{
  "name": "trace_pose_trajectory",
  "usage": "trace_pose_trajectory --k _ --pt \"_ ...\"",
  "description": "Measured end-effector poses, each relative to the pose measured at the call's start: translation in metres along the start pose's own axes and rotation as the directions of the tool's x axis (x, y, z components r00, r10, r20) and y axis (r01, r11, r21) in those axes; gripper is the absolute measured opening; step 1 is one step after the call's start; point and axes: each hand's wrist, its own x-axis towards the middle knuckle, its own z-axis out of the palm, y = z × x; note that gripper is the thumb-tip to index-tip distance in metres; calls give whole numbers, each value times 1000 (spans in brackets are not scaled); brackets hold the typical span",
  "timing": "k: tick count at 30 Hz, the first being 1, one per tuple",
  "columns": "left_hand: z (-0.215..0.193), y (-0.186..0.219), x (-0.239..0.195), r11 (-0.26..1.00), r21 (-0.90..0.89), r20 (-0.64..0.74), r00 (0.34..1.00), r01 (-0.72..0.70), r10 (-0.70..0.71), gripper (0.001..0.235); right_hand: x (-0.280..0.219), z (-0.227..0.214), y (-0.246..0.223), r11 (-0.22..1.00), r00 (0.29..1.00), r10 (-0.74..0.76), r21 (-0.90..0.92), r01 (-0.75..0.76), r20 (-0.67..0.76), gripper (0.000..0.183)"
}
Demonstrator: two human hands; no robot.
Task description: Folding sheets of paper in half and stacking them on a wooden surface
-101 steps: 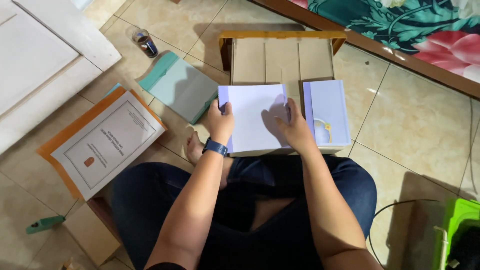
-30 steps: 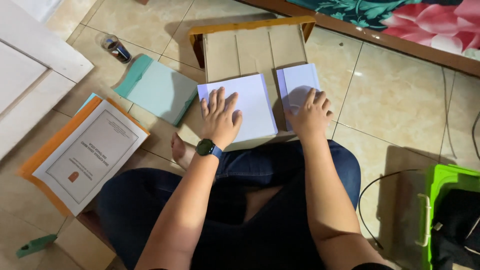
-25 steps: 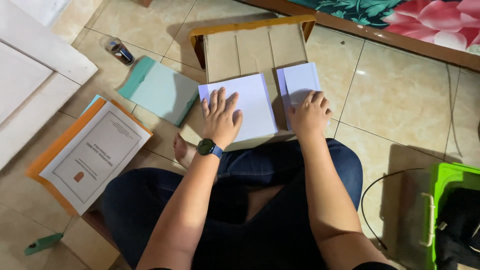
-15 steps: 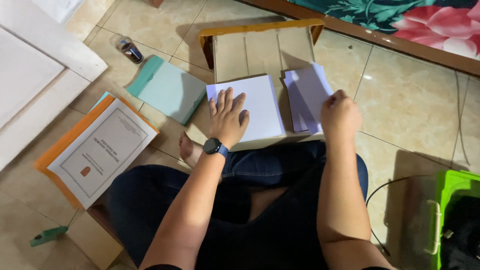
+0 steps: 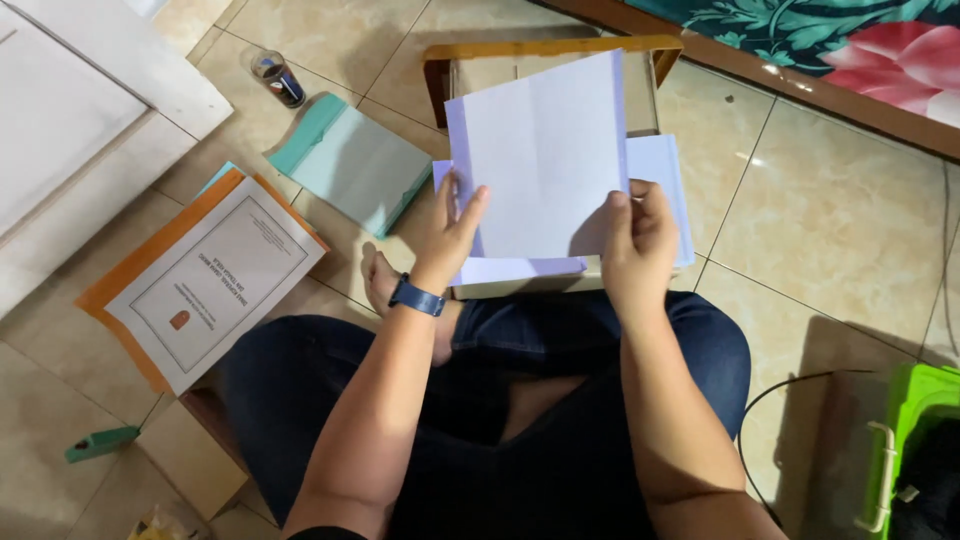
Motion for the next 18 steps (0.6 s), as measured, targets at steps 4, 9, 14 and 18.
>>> trace_pose_trajectory --k 4,9,14,18 --pt "-22 2 3 984 67 -40 986 164 -161 78 9 0 19 994 989 94 -65 -87 116 12" --pt "-24 -18 -4 909 388 -85 988 152 -129 71 14 -3 58 789 948 208 -614 -17 241 36" --pt "-13 -30 -8 816 561 -101 990 135 -95 68 9 6 69 802 937 211 -597 -3 278 44" --pt "-11 -42 -7 802 589 -74 995 96 -65 65 8 7 78 791 927 258 -611 -40 273 45"
